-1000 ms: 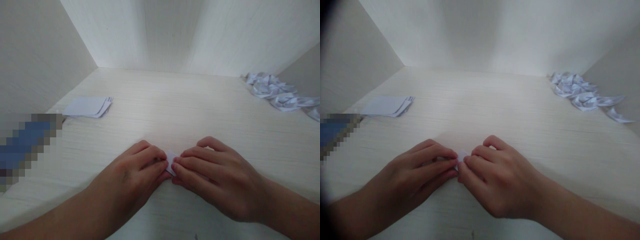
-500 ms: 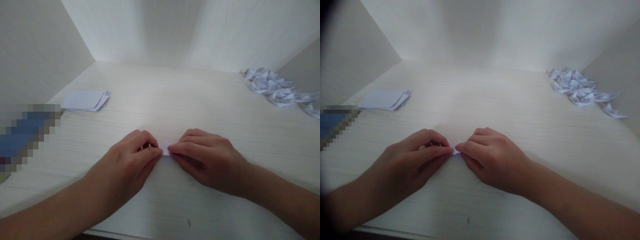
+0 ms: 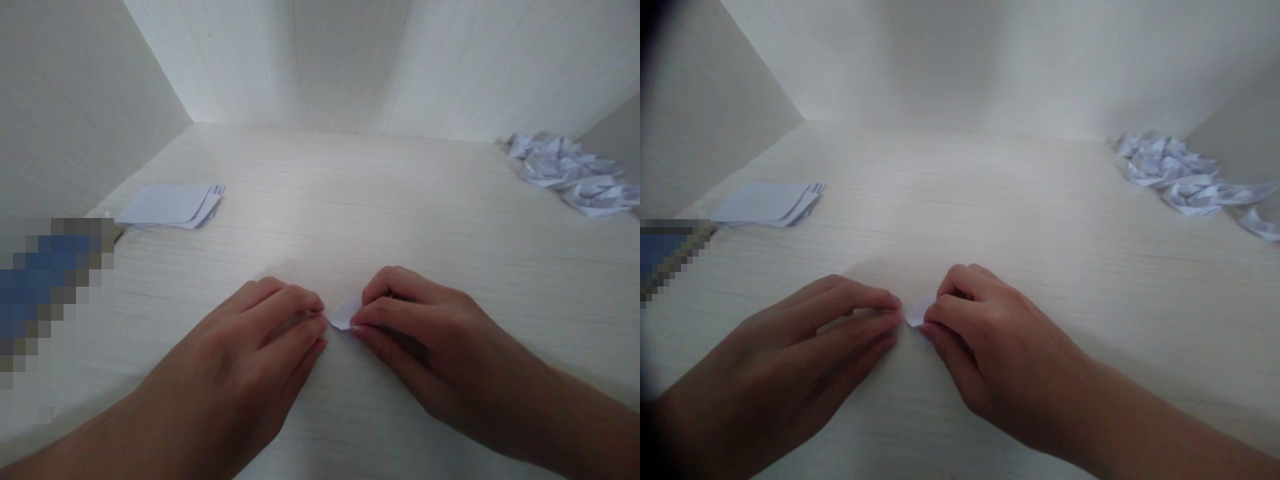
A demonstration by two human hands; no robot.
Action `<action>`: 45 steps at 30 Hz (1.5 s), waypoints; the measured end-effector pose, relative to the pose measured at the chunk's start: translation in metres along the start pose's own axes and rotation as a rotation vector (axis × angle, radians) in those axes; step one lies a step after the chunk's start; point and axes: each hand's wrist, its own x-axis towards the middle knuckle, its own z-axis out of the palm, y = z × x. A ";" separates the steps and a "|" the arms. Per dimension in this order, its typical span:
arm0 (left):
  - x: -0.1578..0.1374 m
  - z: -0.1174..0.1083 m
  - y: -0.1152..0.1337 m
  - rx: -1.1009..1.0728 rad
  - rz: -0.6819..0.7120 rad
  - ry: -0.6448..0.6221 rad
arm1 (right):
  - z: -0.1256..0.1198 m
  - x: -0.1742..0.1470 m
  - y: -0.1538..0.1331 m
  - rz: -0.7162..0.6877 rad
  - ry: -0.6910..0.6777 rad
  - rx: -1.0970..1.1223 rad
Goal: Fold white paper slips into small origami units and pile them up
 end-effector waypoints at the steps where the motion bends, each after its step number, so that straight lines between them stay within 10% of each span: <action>1: 0.000 0.001 0.000 -0.016 0.017 -0.009 | 0.000 0.001 -0.001 0.018 0.001 0.014; 12: 0.000 0.003 -0.005 -0.065 0.059 -0.051 | 0.002 0.010 -0.001 0.051 0.046 0.035; 25: 0.025 0.009 -0.003 -0.181 -0.329 0.005 | -0.003 0.010 0.003 0.108 0.107 0.015; 45: 0.034 0.010 -0.007 -0.269 -0.303 -0.013 | -0.006 -0.003 0.030 -0.219 0.185 -0.049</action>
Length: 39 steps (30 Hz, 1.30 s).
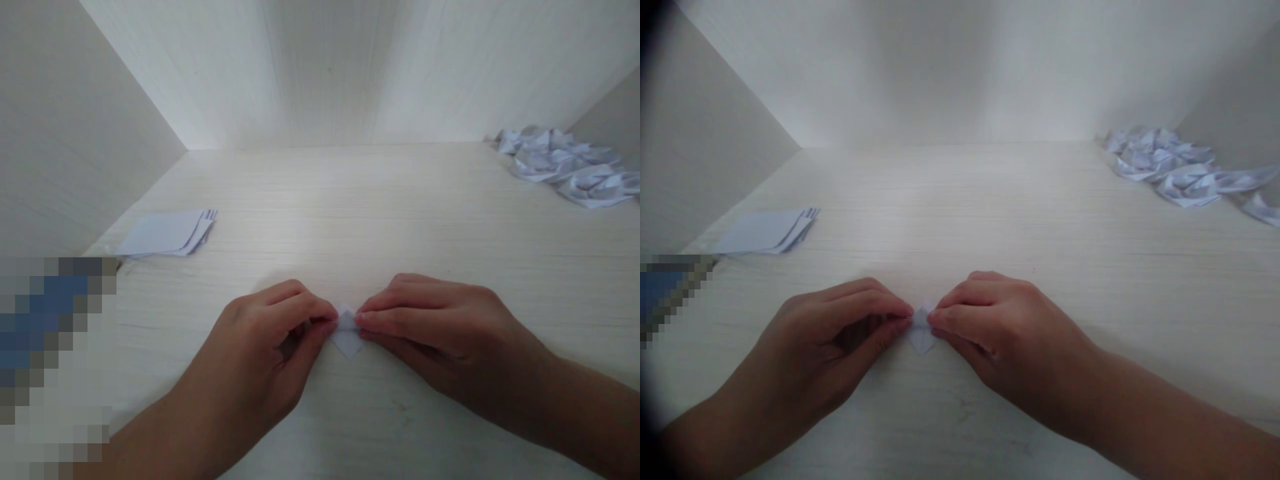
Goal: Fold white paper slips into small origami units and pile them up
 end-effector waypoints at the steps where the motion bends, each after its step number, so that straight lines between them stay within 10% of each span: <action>1: 0.000 0.000 0.000 0.002 0.007 0.010 | 0.000 0.001 0.001 0.009 0.002 0.005; 39: -0.001 0.003 -0.007 0.240 0.187 0.104 | -0.001 0.015 0.006 -0.029 -0.051 -0.079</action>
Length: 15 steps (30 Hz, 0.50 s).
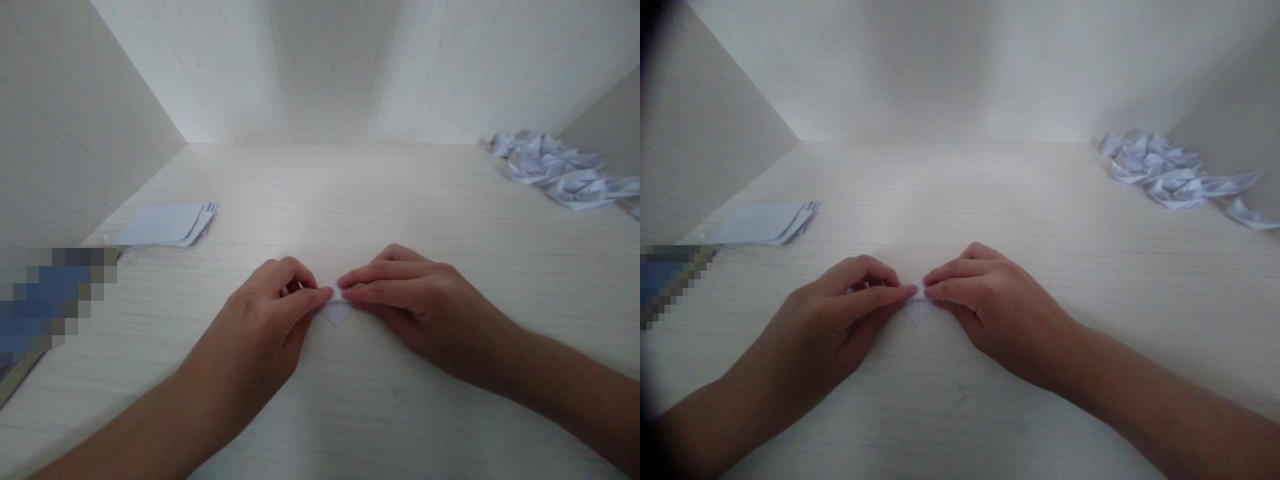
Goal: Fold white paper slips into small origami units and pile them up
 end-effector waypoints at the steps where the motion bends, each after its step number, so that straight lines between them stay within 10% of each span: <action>1: 0.000 0.000 0.000 0.005 0.007 -0.002 | 0.000 0.000 0.001 0.008 -0.005 -0.003; 15: -0.007 -0.003 0.009 0.283 0.109 -0.112 | -0.007 -0.009 -0.002 -0.179 -0.180 -0.373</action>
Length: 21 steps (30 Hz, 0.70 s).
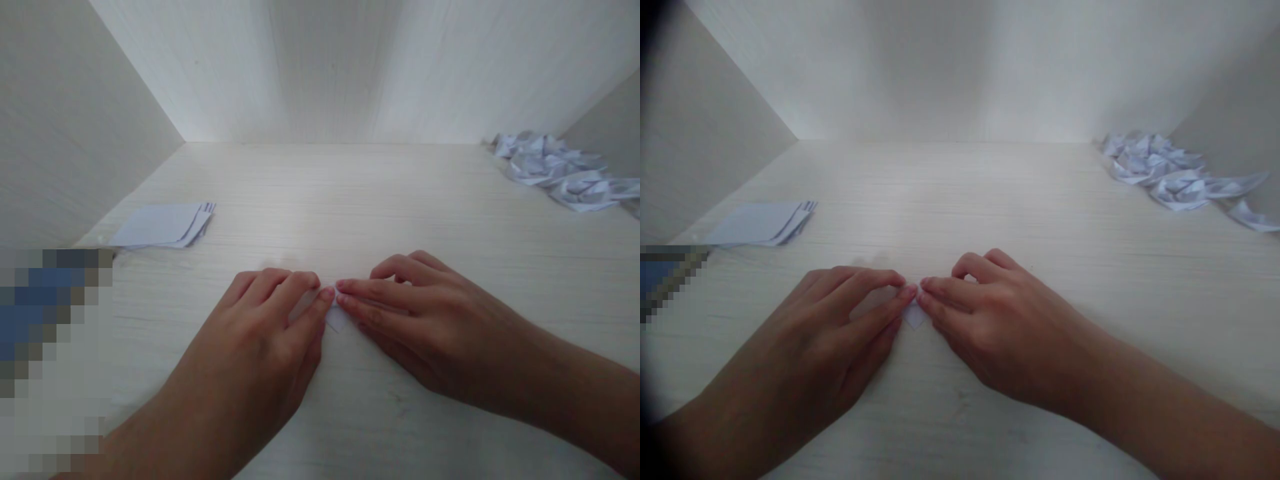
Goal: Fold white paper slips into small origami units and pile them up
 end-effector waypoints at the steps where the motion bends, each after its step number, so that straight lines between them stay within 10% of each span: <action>1: 0.000 0.000 0.000 0.003 -0.002 -0.006 | 0.000 -0.001 -0.001 0.000 -0.007 -0.014; 21: -0.036 0.014 0.003 0.012 0.052 0.162 | 0.000 -0.007 -0.007 0.036 -0.023 -0.069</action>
